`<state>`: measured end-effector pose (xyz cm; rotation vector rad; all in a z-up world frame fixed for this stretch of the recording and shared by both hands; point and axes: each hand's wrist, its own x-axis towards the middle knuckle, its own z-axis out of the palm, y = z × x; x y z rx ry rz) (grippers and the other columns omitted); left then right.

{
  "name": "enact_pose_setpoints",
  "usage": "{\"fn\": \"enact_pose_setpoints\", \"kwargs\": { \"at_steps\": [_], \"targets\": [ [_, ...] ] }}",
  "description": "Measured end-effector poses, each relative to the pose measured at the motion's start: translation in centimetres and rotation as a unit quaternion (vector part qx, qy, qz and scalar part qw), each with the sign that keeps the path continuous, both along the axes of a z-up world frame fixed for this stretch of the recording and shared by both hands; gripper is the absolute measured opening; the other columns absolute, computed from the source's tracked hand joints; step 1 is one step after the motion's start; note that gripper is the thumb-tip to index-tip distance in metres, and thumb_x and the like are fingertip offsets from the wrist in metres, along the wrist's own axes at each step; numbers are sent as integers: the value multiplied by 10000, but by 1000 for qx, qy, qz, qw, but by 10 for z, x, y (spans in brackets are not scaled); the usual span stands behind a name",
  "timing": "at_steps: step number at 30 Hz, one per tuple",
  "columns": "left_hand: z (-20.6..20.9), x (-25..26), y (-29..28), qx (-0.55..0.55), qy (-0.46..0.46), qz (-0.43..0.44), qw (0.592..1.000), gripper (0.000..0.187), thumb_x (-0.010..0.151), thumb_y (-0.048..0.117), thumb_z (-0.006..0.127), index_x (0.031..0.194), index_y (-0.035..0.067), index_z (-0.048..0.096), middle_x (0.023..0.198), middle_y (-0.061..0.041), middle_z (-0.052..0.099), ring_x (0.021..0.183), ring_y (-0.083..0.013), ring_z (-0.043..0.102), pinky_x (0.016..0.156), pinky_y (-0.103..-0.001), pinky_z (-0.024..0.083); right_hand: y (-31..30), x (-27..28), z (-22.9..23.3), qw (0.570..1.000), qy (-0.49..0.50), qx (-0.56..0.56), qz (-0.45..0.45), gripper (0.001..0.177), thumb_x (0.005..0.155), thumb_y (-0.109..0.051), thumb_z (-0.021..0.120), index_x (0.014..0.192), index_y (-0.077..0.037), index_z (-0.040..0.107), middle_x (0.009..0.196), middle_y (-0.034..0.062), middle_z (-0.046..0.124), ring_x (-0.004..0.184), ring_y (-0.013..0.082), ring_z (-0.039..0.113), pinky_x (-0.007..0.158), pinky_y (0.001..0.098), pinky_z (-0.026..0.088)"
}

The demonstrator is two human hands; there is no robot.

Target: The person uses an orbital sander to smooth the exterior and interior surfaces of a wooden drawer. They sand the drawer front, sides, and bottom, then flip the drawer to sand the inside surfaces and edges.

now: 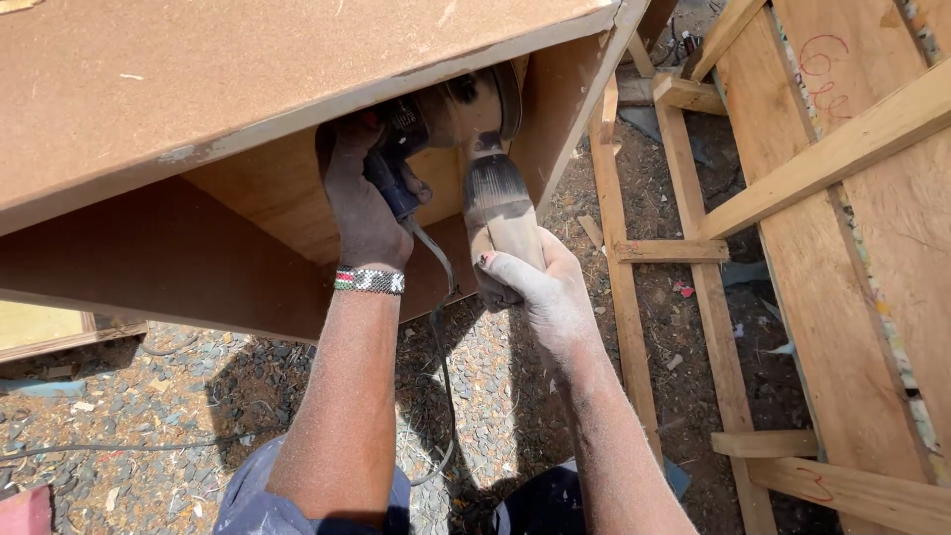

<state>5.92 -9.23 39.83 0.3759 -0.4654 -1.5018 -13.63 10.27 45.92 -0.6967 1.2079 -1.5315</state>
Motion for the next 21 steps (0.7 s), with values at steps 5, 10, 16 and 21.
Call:
{"fn": "enact_pose_setpoints", "kwargs": {
  "at_steps": [5,10,16,21],
  "targets": [
    [29,-8,13,37,-62,33,997,620,1005,464,820,1171,-133,847,690,-426,673,584,-568,665,522,-615,575,5,12,19,999,-36,-6,-30,446,876,-56,1000,1234,24,746,870,110,676,750,179,697,645,315,559],
    [4,-20,17,29,-117,46,992,519,1037,417,820,1273,-27,693,720,-355,725,586,-471,722,468,-536,611,-7,10,-13,993,-83,44,-65,551,910,-188,1068,1266,39,712,909,174,770,811,272,845,881,500,754],
    [-19,-46,47,-42,-159,192,968,1044,1101,146,865,1904,227,202,783,-292,776,603,-390,775,505,-463,700,-30,0,-88,993,-62,93,-33,485,967,-303,1050,1214,-16,746,917,89,809,848,220,871,982,532,741],
    [-64,-43,45,-14,-179,180,967,1059,1089,129,859,1899,238,185,971,-236,780,765,-355,811,648,-476,763,-48,-7,-158,987,-70,144,-18,584,918,-317,1107,1232,3,733,942,151,837,868,288,890,981,577,728]
  ]
}}
